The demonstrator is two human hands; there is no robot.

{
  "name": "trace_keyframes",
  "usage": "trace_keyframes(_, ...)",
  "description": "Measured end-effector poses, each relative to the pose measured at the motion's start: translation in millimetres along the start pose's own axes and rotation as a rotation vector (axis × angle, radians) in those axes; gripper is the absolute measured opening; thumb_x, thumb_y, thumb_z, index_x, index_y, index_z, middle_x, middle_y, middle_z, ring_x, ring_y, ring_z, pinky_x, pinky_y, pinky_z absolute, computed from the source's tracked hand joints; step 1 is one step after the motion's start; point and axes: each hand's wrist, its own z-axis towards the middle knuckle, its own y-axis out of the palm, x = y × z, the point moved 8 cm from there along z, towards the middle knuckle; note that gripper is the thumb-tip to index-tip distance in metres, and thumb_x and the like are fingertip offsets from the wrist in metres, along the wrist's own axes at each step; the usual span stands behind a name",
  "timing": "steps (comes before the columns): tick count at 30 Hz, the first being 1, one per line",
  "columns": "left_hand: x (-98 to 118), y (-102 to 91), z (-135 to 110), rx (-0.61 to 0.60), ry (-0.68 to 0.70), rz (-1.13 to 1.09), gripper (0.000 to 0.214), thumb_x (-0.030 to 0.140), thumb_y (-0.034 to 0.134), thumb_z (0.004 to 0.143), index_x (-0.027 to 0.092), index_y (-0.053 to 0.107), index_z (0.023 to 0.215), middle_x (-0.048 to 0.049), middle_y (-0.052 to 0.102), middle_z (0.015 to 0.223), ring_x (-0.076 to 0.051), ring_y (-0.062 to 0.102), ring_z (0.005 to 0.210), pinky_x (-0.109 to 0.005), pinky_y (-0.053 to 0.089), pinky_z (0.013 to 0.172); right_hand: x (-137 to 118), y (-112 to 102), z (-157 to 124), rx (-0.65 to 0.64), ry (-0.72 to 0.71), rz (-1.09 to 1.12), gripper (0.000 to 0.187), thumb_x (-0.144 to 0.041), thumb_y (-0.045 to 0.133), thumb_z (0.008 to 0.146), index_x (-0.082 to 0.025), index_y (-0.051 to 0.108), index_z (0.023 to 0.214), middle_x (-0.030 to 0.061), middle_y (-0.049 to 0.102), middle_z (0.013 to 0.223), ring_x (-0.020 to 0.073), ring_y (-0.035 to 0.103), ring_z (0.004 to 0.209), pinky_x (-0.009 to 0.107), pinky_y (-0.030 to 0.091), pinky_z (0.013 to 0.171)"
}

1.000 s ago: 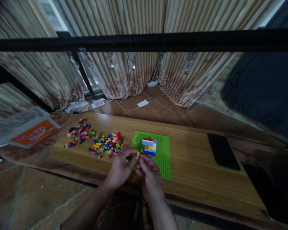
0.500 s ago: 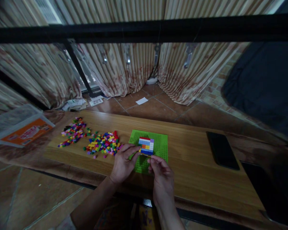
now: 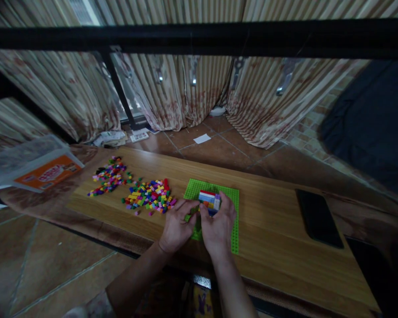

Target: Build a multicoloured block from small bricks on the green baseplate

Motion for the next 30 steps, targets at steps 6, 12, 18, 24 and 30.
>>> trace_keyframes(6, -7, 1.8, -2, 0.01, -0.071, -0.028, 0.041, 0.011, 0.057, 0.077, 0.022, 0.055, 0.117, -0.0022, 0.064, 0.092, -0.017, 0.06, 0.085, -0.031, 0.052, 0.08, 7, 8, -3, -0.049, 0.047, 0.095, 0.054, -0.044, 0.059, 0.077, -0.02, 0.05, 0.125, 0.01, 0.053, 0.121, 0.0244, 0.049, 0.111, 0.042, 0.037, 0.097)
trace_keyframes(12, -11, 3.7, -2, 0.016, -0.107, -0.057, 0.042, 0.012, 0.057, 0.077, 0.022, 0.053, 0.117, -0.0019, 0.064, 0.09, -0.016, 0.059, 0.083, -0.03, 0.051, 0.079, 16, 11, -4, -0.042, 0.078, 0.095, 0.059, -0.046, 0.061, 0.074, -0.018, 0.05, 0.125, 0.0115, 0.054, 0.118, 0.0244, 0.052, 0.107, 0.042, 0.04, 0.094)
trace_keyframes(18, -13, 4.0, -2, 0.011, -0.145, -0.042, 0.045, 0.012, 0.06, 0.074, 0.022, 0.053, 0.117, -0.001, 0.064, 0.089, -0.016, 0.06, 0.079, -0.03, 0.052, 0.076, 19, 13, -4, -0.029, 0.044, 0.122, 0.061, -0.05, 0.061, 0.074, -0.018, 0.051, 0.125, 0.0116, 0.055, 0.121, 0.0245, 0.052, 0.108, 0.041, 0.04, 0.095)
trace_keyframes(24, -30, -32.5, -22, 0.057, -0.193, 0.029, 0.031, 0.017, 0.055, 0.081, 0.02, 0.055, 0.113, -0.0027, 0.064, 0.091, -0.015, 0.061, 0.081, -0.028, 0.05, 0.074, 24, -7, -13, 0.011, 0.106, 0.238, 0.062, -0.054, 0.057, 0.077, -0.018, 0.051, 0.127, 0.0116, 0.06, 0.116, 0.0222, 0.058, 0.1, 0.037, 0.045, 0.087)
trace_keyframes(30, -53, -81.8, -31, 0.106, -0.275, 0.291, 0.017, 0.018, 0.049, 0.087, 0.019, 0.062, 0.097, -0.005, 0.062, 0.092, -0.016, 0.06, 0.08, -0.027, 0.048, 0.07, 43, -37, -37, 0.093, 0.125, 0.199, 0.049, -0.052, 0.058, 0.078, -0.017, 0.063, 0.111, 0.0122, 0.065, 0.106, 0.0229, 0.061, 0.09, 0.037, 0.046, 0.079)
